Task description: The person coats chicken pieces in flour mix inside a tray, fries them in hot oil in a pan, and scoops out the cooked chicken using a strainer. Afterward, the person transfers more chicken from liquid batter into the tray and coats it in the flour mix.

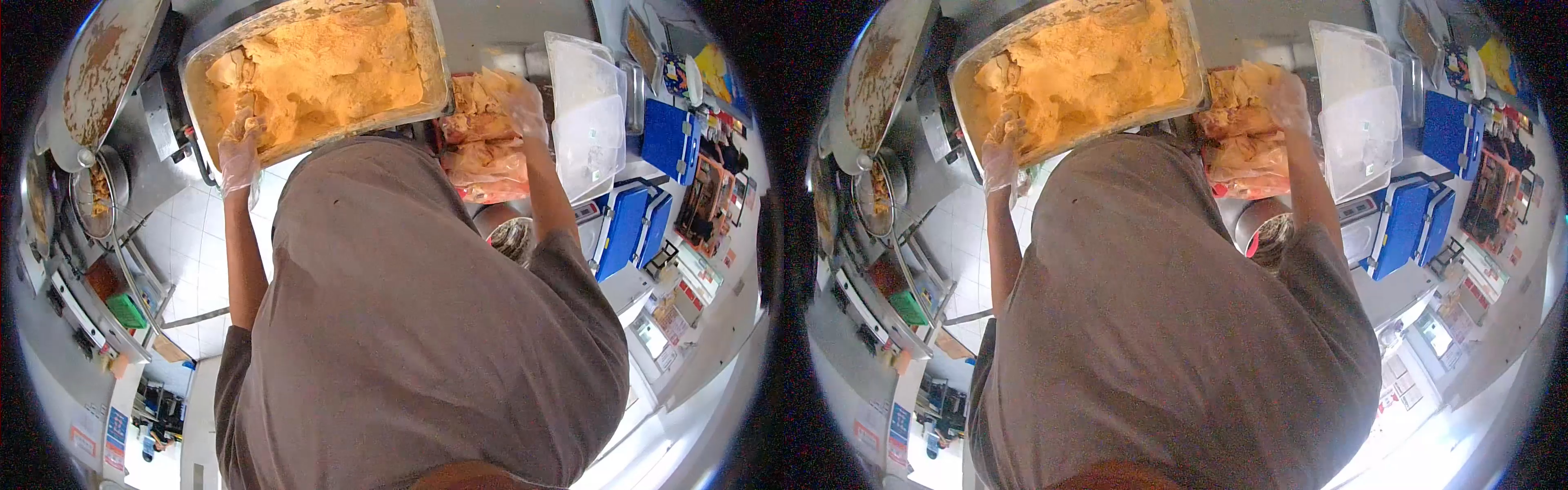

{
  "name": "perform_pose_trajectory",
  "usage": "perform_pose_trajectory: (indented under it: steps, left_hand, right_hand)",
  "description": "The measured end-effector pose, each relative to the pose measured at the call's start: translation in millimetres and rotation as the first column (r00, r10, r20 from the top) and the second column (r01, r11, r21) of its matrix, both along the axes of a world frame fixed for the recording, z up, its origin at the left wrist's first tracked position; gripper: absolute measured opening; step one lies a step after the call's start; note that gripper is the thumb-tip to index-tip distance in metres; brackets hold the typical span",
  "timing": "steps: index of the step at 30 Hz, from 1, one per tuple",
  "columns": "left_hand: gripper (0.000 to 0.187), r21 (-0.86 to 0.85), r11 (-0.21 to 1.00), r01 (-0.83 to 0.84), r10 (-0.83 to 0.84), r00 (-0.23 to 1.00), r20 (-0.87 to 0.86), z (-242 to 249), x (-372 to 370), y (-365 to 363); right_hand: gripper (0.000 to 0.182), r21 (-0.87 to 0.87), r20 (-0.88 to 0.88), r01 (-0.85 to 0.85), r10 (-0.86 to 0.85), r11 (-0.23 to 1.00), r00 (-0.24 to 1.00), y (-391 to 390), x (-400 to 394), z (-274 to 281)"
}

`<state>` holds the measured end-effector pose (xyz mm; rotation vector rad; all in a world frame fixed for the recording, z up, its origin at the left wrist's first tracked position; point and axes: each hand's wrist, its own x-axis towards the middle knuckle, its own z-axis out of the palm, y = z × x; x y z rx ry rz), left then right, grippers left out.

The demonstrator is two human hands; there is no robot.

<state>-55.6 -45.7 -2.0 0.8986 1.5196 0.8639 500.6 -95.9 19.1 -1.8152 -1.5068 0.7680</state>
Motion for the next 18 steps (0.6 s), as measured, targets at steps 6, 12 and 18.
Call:
perform_pose_trajectory:
  steps: [6, 12, 18]
  left_hand:
    - [0.035, -0.053, 0.994, -0.093, 0.095, 0.995, 0.041, -5, -2, -15]
    - [0.037, -0.078, 0.997, 0.001, -0.004, 0.999, -0.042, 7, 6, -11]
    - [0.034, -0.003, 0.972, 0.234, -0.216, 0.892, -0.397, 37, 17, 10]
  right_hand:
    - [0.057, -0.104, 0.415, -0.325, 0.338, 0.94, 0.845, -39, 24, -12]
    - [0.055, -0.019, -0.584, 0.008, -0.017, 1.0, 0.812, -36, -13, 1]
    - [0.046, -0.236, 0.477, -0.08, 0.187, 0.969, 0.859, -27, 18, -57]
